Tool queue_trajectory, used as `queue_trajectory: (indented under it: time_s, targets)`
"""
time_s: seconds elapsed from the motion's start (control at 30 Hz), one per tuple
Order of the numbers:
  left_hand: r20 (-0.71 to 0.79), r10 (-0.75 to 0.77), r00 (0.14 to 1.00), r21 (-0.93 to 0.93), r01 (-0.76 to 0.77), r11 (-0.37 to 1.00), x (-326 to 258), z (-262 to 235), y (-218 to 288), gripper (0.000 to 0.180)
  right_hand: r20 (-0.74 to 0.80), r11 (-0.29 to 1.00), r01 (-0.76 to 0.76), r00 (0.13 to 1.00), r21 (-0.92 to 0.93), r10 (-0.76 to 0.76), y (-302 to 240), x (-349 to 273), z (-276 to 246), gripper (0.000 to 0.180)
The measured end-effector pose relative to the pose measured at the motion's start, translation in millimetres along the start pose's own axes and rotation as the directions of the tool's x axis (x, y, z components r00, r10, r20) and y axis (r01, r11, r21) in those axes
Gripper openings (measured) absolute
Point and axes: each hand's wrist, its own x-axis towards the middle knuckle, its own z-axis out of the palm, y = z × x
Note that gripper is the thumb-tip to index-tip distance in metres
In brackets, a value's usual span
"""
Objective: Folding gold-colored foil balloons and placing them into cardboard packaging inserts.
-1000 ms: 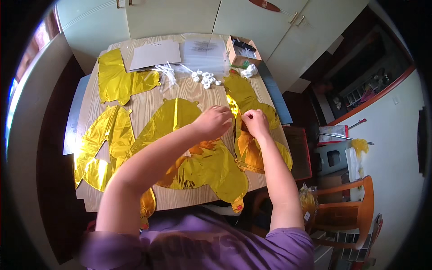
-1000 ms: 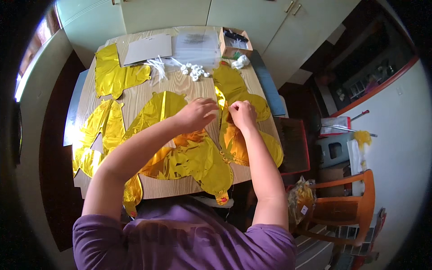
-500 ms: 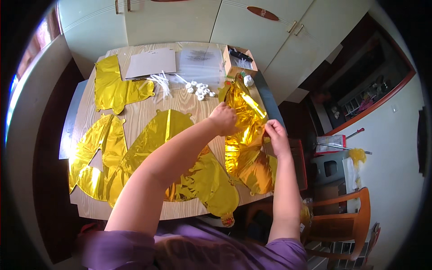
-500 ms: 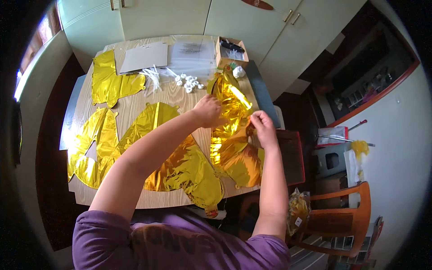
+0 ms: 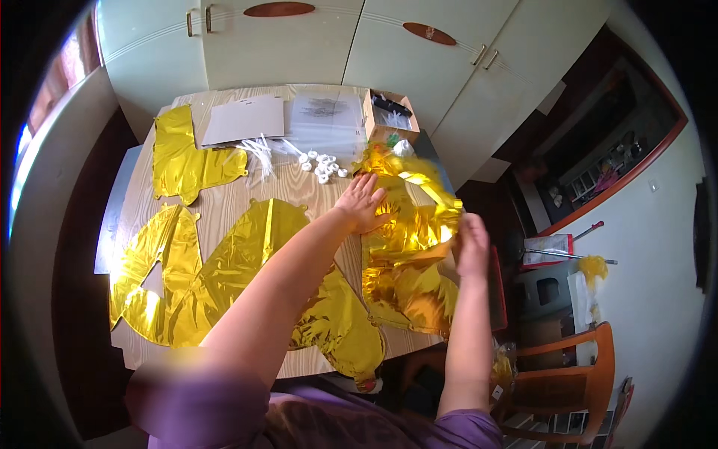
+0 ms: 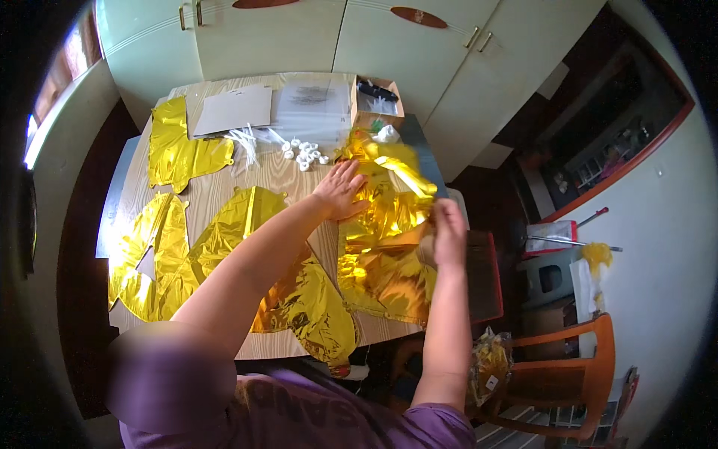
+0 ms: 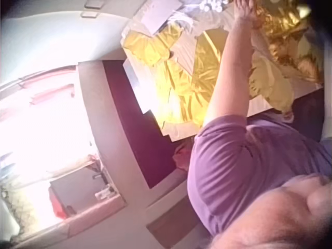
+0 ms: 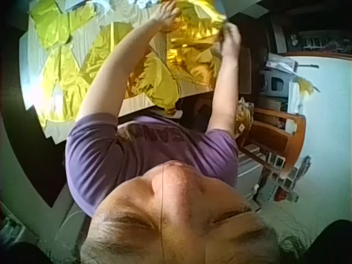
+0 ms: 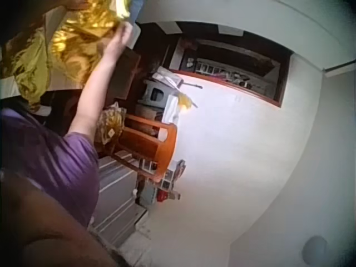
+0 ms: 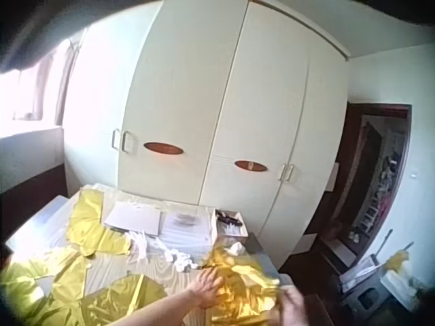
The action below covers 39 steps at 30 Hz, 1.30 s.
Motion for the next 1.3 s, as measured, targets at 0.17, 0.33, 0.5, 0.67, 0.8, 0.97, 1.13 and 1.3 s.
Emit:
queue_trajectory:
  time_s: [0.17,0.33,0.5,0.67,0.8,0.97,1.13,1.3]
  targets:
    - [-0.035,-0.021,0.999,0.009,0.021,1.0,0,-4,4,0.073,-0.047,0.661,0.161,0.981,0.733,-0.187,-26,-44,-152,0.055]
    - [0.015,-0.032,0.999,-0.012,0.033,0.999,-7,-12,-1,0.071,-0.741,0.672,0.558,0.671,0.486,-0.021,-91,-112,-227,0.055]
    - [0.038,0.03,0.999,0.125,-0.034,0.992,-6,-22,11,0.067,-0.789,0.691,0.661,0.575,0.291,-0.218,-146,-157,-315,0.056]
    - [0.025,0.159,0.987,-0.003,-0.159,0.987,-6,-50,32,0.049,-0.829,0.799,0.548,0.547,0.248,-0.117,-178,-150,-260,0.054]
    - [-0.012,-0.199,0.98,-0.563,0.158,0.811,11,-41,39,0.045,-0.747,0.822,0.488,0.654,0.294,-0.122,-159,-143,-245,0.053]
    - [0.452,-0.381,0.807,-0.588,0.59,0.553,32,-57,55,0.059,-0.224,0.75,0.364,0.931,0.552,-0.287,-114,-153,-244,0.052]
    - [0.32,-0.475,0.82,-0.221,0.552,0.804,26,-57,81,0.068,-0.227,0.807,0.339,0.939,0.484,-0.258,-101,-160,-221,0.049]
    - [0.333,-0.484,0.809,-0.276,0.574,0.771,33,-37,76,0.045,-0.273,0.873,0.376,0.915,0.31,-0.297,-97,-163,-202,0.048]
